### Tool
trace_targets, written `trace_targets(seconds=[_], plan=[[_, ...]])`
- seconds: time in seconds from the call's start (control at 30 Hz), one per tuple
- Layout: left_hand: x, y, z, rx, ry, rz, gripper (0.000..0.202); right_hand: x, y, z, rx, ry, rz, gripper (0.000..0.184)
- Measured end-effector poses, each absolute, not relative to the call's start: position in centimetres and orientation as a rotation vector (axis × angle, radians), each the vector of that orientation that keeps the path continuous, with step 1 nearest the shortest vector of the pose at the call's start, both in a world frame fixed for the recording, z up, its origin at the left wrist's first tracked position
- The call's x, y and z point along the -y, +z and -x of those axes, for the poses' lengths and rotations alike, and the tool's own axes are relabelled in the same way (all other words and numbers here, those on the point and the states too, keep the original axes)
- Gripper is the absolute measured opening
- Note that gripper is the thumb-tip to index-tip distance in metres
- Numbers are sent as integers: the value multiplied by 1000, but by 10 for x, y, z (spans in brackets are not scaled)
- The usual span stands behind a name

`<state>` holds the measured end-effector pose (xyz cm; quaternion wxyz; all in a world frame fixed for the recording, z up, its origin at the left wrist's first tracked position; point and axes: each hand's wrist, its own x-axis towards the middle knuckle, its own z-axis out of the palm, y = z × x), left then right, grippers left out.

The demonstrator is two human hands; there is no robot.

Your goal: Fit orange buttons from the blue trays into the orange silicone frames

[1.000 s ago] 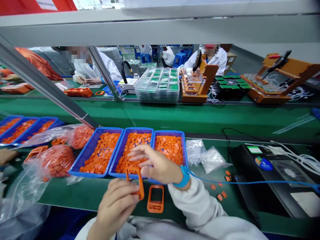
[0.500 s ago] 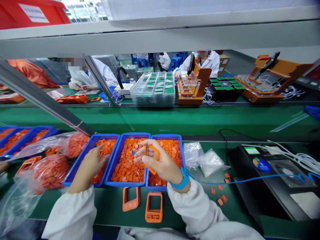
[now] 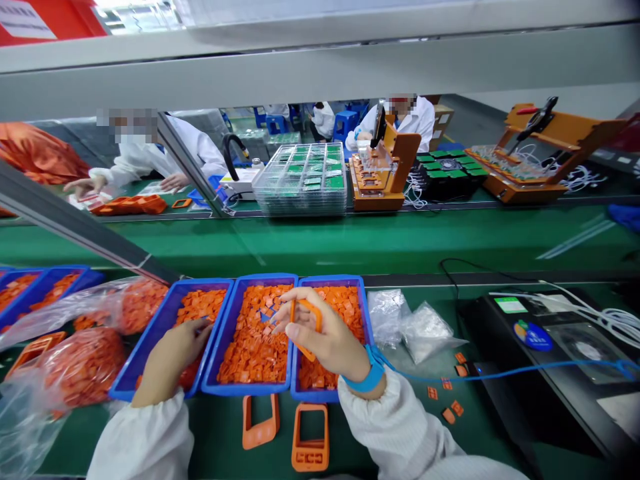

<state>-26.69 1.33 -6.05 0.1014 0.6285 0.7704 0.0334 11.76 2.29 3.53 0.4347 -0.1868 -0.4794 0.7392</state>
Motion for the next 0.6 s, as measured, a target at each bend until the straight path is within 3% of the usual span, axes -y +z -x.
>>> trace_targets(seconds=[0.13,0.27,0.43,0.6], plan=[[-10,-45,262,-2431,136,-1763,52,-24,33,-115,1183,1861,482,45],[-3,-12,238,-2520,492,-1663,47,-26,30,-113,1145,1825,469,44],[6,32,166,-2083,1110,-1599,41,-27,26,-109,1053,1698,443,54],[3,54,94,-1609,1273,-1624,39,-26,24,-105,971,1552,431,69]])
